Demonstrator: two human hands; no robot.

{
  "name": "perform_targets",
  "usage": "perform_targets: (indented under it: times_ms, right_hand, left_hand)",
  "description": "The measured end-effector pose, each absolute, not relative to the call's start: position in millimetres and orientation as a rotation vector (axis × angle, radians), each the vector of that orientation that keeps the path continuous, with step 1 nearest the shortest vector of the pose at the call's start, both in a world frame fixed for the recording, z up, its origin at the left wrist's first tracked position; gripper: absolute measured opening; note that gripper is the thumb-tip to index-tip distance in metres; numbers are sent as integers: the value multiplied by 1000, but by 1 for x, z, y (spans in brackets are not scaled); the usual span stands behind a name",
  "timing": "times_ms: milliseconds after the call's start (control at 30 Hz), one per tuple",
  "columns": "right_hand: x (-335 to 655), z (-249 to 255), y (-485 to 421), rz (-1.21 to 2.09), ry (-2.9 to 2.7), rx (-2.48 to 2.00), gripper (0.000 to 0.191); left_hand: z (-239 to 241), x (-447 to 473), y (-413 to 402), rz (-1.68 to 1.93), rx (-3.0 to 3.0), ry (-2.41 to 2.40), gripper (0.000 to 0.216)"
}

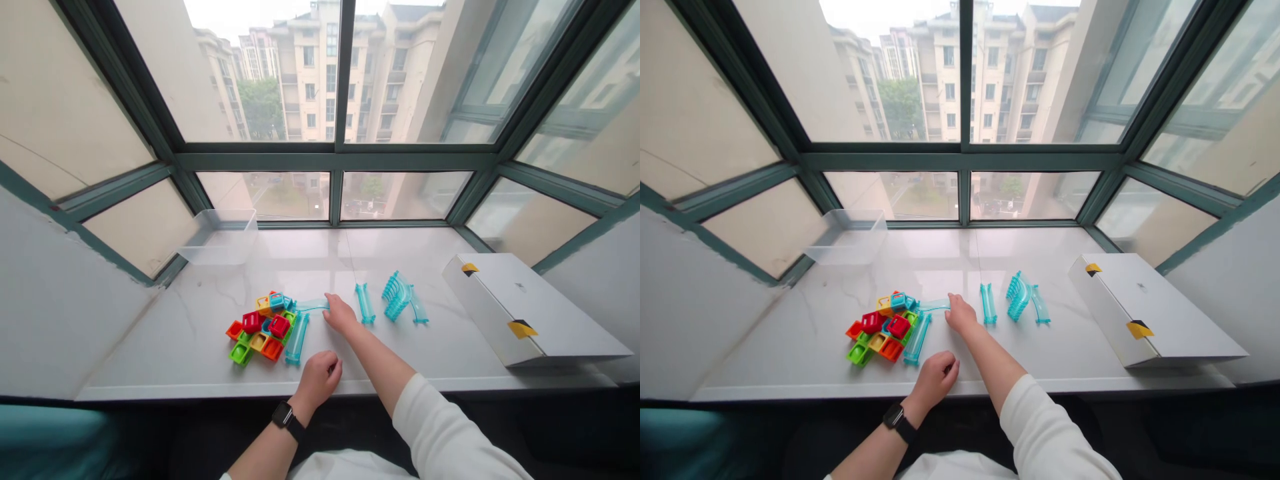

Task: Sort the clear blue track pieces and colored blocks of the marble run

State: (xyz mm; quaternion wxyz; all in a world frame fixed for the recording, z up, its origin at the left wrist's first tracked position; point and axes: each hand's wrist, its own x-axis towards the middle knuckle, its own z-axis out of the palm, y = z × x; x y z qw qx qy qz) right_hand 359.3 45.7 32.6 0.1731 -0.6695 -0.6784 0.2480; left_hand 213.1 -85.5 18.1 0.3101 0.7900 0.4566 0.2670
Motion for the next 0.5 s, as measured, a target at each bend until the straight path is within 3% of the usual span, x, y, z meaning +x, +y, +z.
perform_targets:
  times_ms: [133,233,500]
  right_hand:
    - [361,28,45,781,-1875,-1857,31]
    - [364,25,37,830,-1765,-1825,20]
    - [391,26,-23,954,-1419,-1652,27]
  left_hand:
    - [21,214,-84,702,2070,1202,32]
    - [22,214,-84,708,2065,1196,32]
    - [17,207,-81,725,1894,1183,39]
